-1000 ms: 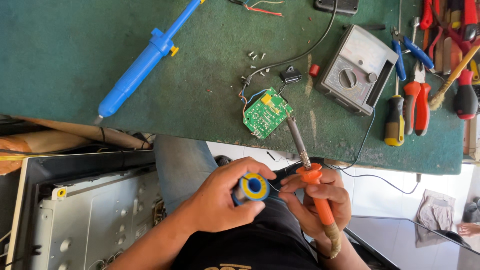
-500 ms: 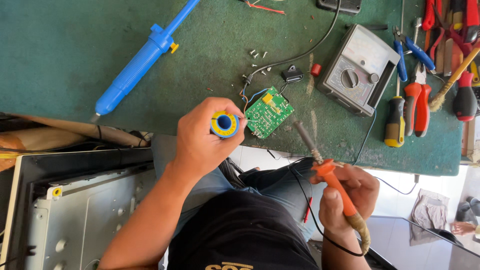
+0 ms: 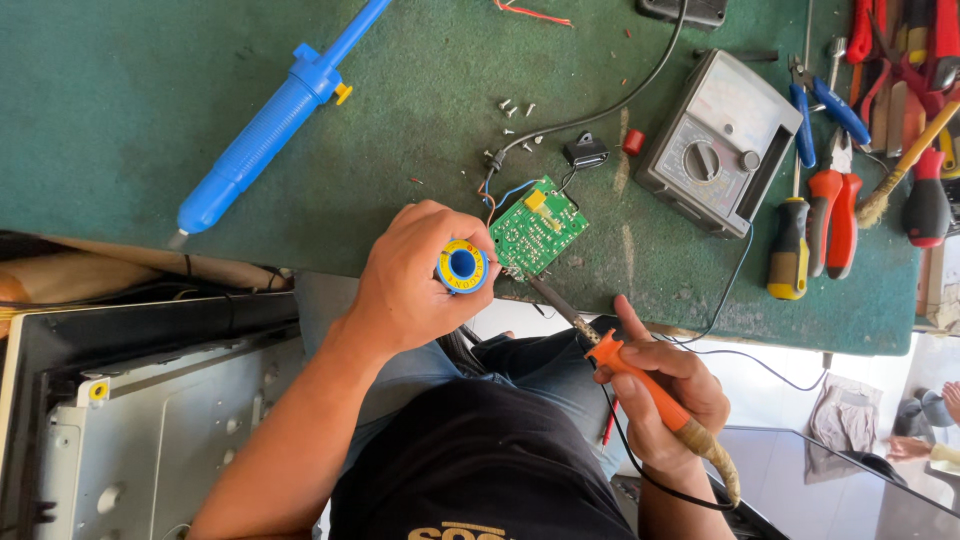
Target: The person strips the insulation from a black power cord and prepares the wires. They then use a soldering iron and solder wire to attach the wires to a green circuit board. A desoldering pump is also used to remove excess solder from the board.
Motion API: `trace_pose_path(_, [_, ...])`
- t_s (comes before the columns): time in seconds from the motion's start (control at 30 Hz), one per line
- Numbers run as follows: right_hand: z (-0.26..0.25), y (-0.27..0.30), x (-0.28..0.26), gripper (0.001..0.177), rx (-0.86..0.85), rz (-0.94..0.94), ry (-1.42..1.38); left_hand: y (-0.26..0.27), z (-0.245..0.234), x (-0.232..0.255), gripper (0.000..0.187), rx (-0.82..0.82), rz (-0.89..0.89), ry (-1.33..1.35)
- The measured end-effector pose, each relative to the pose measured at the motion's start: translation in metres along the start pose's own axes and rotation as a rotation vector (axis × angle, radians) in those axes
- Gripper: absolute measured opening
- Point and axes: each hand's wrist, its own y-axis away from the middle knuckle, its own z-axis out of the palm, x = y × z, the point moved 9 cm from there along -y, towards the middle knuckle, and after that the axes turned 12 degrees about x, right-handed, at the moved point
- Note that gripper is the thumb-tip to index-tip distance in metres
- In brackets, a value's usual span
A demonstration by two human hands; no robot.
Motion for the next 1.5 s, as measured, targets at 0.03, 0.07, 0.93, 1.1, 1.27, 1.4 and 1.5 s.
trace_pose_path(0.03, [0.0021,-0.0004,-0.0015,0.013,-0.012,-0.007,0.004,0.0003,0.0010,0.0006,0.027,-0.009,0.017,-0.005])
trace_pose_path(0.07, [0.0042,-0.0006,-0.0030,0.012,-0.024,-0.013,0.008,0.0006,0.0019,0.0012,0.028,-0.018,0.033,-0.010])
trace_pose_path(0.93, [0.0058,0.0000,-0.0031,0.015,-0.045,-0.027,0.026,0.0043,0.0068,-0.0006,0.030,-0.024,0.055,-0.051])
trace_pose_path(1.1, [0.0044,0.0010,-0.0018,0.016,-0.038,-0.014,0.015,0.0041,0.0060,0.0014,0.031,-0.014,0.059,-0.058])
trace_pose_path(1.27, [0.0047,0.0009,-0.0017,0.016,-0.035,-0.013,0.008,0.0021,0.0033,0.0027,0.027,0.007,0.031,-0.042])
trace_pose_path(1.4, [0.0047,0.0011,-0.0013,0.016,-0.034,-0.007,0.012,0.0044,0.0069,0.0001,0.030,-0.023,0.054,-0.063])
trace_pose_path(1.5, [0.0034,0.0017,-0.0007,0.016,-0.031,-0.010,0.008,0.0061,0.0086,-0.0004,0.033,-0.023,0.064,-0.069])
